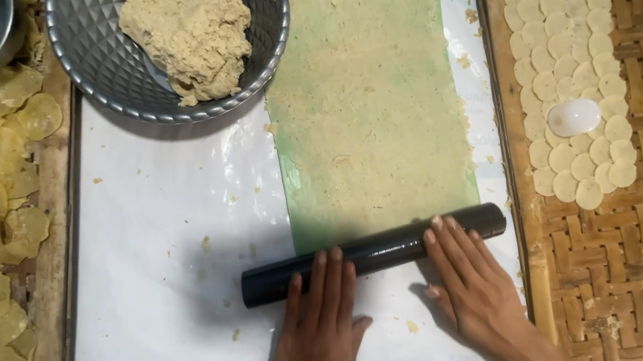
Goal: Rolling out a thin sheet of dough and cutting it into small circular shapes using a manual cutter tool.
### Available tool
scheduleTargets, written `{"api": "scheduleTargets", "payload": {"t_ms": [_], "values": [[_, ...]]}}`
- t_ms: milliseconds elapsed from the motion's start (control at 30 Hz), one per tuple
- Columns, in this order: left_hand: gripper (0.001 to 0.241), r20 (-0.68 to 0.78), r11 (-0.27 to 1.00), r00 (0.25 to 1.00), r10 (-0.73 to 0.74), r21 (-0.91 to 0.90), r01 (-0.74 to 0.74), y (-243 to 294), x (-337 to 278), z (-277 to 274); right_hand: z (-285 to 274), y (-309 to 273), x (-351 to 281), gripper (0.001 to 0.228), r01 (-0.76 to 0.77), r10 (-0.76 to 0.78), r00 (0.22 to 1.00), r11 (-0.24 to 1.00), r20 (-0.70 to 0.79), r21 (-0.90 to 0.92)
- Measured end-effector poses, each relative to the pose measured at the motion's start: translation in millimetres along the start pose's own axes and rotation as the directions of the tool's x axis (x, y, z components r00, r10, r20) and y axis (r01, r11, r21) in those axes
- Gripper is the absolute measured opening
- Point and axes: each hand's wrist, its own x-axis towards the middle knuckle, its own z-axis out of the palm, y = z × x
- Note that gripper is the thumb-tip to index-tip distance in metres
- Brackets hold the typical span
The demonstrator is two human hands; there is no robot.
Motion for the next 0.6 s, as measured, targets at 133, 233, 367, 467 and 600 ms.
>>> {"api": "scheduleTargets", "payload": {"t_ms": [133,233,367,467,600], "values": [[0.09,-0.007,0.997,0.998,0.07,0.031,-0.069,10,-24,0,-5,-11,-33,0.065,0.023,-0.019,0.999,0.99,-0.033,0.141],[0.066,-0.149,0.985,0.988,0.044,-0.16,-0.068,7,-26,-7,-1,-12,-46,0.049,-0.016,0.057,0.989,0.956,-0.134,0.292],[0.051,-0.288,0.986,0.957,-0.034,-0.167,-0.016,-2,-18,-16,-2,-18,-36,0.042,-0.037,0.112,0.966,0.951,-0.231,0.307],[0.045,-0.305,0.988,0.951,-0.055,-0.152,0.008,-2,-20,-15,-13,-28,-19,0.032,-0.04,0.143,0.958,0.926,-0.25,0.375],[0.039,-0.344,0.992,0.935,-0.083,-0.114,0.046,0,-30,-14,-51,-50,15,0.027,-0.058,0.151,0.975,0.879,-0.162,0.473]]}}
